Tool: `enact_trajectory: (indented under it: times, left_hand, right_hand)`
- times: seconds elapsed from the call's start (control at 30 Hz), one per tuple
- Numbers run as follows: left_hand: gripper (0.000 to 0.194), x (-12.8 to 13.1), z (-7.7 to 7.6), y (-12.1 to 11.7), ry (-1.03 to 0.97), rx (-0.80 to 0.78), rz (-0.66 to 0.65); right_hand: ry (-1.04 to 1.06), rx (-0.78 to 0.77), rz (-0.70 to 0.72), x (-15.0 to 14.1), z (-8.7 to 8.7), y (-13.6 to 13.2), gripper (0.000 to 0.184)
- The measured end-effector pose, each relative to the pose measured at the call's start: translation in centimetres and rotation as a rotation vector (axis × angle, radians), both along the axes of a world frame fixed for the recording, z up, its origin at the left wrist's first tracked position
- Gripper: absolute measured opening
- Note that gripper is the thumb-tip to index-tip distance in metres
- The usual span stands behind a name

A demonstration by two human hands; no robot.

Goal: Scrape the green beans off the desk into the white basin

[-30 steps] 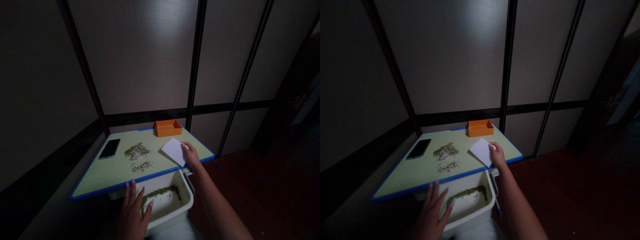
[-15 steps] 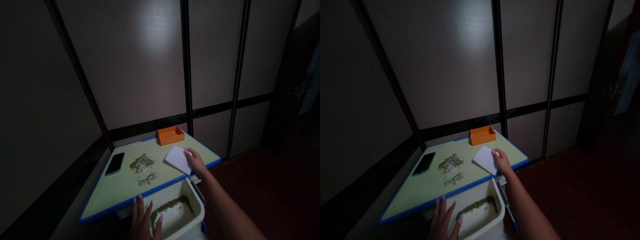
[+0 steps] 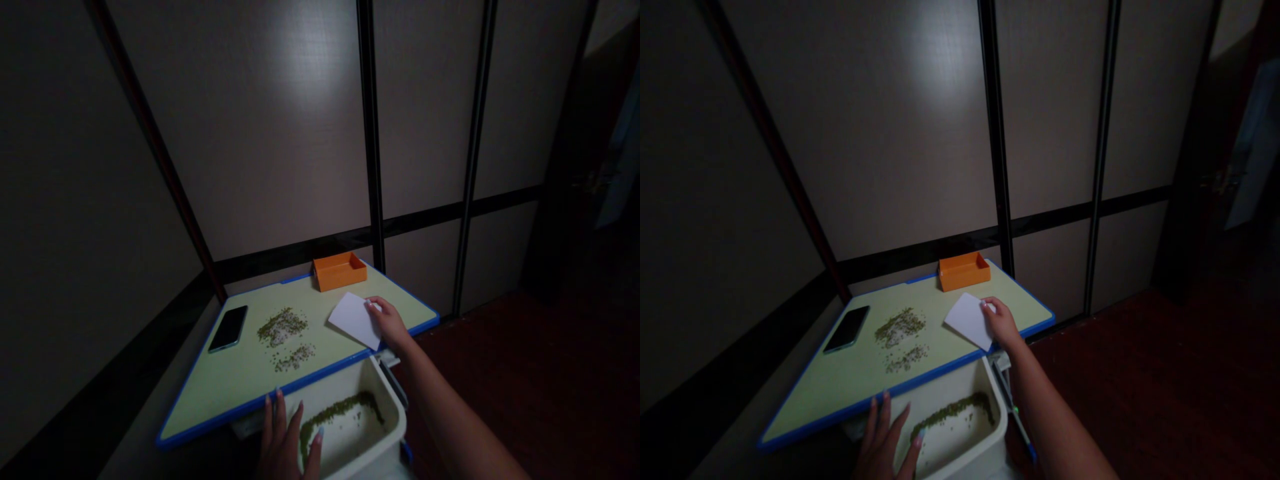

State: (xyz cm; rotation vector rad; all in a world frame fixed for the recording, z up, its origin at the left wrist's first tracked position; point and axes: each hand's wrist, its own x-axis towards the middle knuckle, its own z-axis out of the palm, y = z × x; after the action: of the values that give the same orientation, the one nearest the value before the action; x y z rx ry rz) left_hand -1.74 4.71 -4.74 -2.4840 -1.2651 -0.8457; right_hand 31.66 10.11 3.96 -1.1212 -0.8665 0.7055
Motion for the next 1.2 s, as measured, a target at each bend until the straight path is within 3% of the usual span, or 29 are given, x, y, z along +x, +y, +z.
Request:
enact_trajectory:
  times: [1.2]
  left_hand:
    - [0.044, 0.15, 0.05, -0.06, 0.120, 0.216, 0.005]
  right_hand:
    - [-0.049, -0.014, 0.010, 0.00, -0.15, 0.13, 0.042]
